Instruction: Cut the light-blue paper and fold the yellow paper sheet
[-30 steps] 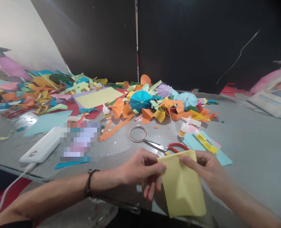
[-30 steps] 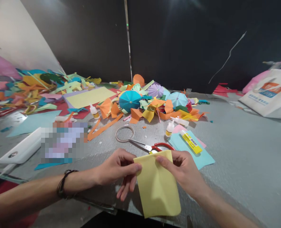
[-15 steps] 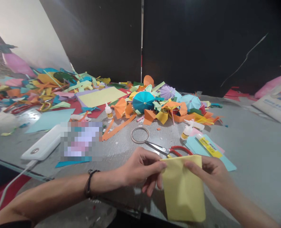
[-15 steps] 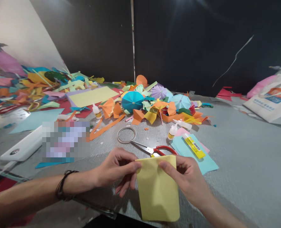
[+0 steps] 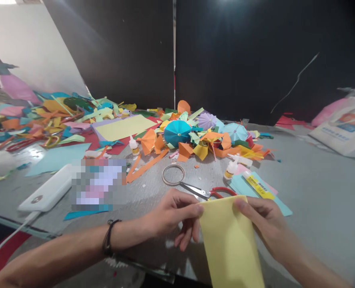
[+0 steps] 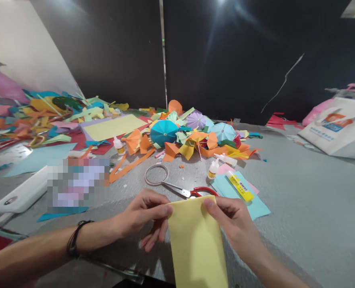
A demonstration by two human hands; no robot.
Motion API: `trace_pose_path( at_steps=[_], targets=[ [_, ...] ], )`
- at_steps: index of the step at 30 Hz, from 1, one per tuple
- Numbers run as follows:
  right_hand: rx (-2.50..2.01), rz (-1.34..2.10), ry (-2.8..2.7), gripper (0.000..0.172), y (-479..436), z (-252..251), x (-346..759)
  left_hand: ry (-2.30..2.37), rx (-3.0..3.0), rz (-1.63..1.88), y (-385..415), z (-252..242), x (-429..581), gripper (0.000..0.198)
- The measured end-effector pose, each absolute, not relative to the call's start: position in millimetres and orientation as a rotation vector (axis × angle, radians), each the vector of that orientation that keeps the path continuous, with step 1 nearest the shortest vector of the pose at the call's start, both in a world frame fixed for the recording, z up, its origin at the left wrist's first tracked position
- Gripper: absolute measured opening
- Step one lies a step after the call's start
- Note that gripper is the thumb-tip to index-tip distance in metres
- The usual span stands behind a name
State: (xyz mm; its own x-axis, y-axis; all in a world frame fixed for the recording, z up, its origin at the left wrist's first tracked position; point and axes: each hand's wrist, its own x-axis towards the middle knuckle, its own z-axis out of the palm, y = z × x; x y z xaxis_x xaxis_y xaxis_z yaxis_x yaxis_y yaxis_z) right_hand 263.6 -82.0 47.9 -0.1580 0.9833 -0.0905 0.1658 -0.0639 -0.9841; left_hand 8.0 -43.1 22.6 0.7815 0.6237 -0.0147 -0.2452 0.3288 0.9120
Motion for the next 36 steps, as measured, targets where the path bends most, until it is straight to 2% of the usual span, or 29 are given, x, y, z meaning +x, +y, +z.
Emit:
trace_pose_path(
  at_steps=[16, 25, 31, 36],
  targets=[
    [-1.3, 1.255, -1.404, 0.04, -77.9, 49.5, 268.4, 0.485, 1.147, 0.599, -44.7, 19.5, 11.6, 0.046],
    [-1.261, 1.318, -1.337, 0.04, -76.5, 47.0, 268.2, 0.552, 1.108, 0.657, -43.1, 22.9, 13.4, 0.038],
    [-1.297, 1.235, -1.393, 0.044, -74.7, 46.5, 269.0, 0.477, 1.057, 0.638, -42.3, 19.1, 11.6, 0.034],
    [-1.273, 1.497, -1.477, 0.048, -74.9, 43.9, 268.2, 0.428, 1.029, 0.651, -40.8, 20.2, 10.0, 0.031]
  ],
)
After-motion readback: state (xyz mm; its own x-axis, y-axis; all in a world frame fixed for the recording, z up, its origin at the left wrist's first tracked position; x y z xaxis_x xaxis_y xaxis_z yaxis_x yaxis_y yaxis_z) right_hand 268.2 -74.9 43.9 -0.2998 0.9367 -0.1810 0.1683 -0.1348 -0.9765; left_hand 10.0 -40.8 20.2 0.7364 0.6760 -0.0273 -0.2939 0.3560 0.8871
